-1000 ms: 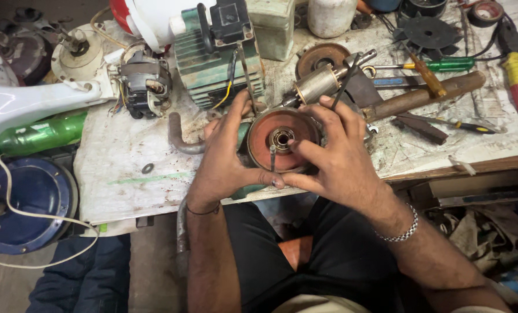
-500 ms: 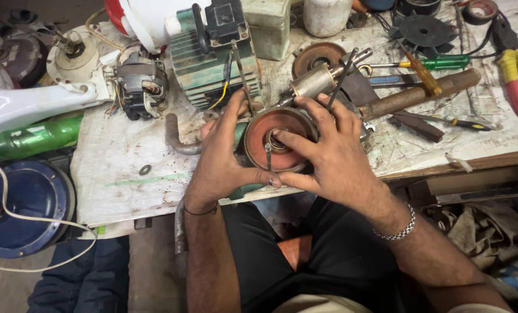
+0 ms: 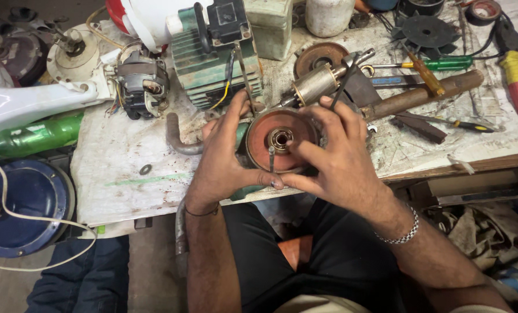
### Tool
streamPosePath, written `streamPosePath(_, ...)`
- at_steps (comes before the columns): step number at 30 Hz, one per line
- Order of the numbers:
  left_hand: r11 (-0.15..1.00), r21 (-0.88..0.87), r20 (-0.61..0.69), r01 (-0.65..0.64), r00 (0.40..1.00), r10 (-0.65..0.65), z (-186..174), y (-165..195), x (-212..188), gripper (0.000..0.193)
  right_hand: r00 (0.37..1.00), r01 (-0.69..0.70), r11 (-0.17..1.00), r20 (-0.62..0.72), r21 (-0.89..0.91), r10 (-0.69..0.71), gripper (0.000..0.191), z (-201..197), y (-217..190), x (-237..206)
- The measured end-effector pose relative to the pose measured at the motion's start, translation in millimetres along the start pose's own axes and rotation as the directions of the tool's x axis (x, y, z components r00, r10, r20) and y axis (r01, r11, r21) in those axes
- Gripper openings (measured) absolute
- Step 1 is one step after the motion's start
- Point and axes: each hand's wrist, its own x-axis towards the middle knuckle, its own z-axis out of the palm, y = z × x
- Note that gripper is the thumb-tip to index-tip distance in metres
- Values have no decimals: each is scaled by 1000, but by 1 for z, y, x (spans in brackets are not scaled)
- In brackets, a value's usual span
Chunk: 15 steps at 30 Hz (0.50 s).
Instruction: The person holds a tube of grease and applies it to a circular motor component on a workbench. They use their fingers to spread the grease around the central bearing area of the part.
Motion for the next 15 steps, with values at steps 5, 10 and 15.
streamPosePath(5, 1000, -8, -1, -7, 1000, 7, 0, 0, 0, 154, 999, 38, 999, 6, 38, -38, 63, 4, 1, 3)
streamPosePath(10, 1000, -8, -3, -21, 1000, 21, 0, 0, 0, 153, 1000, 4, 1000, -6, 17, -4, 66, 2, 1, 2)
streamPosePath(15, 1000, 0, 14, -20, 1000, 20, -2, -2, 1, 152, 999, 48, 997, 3, 54, -48, 61, 1, 1, 3)
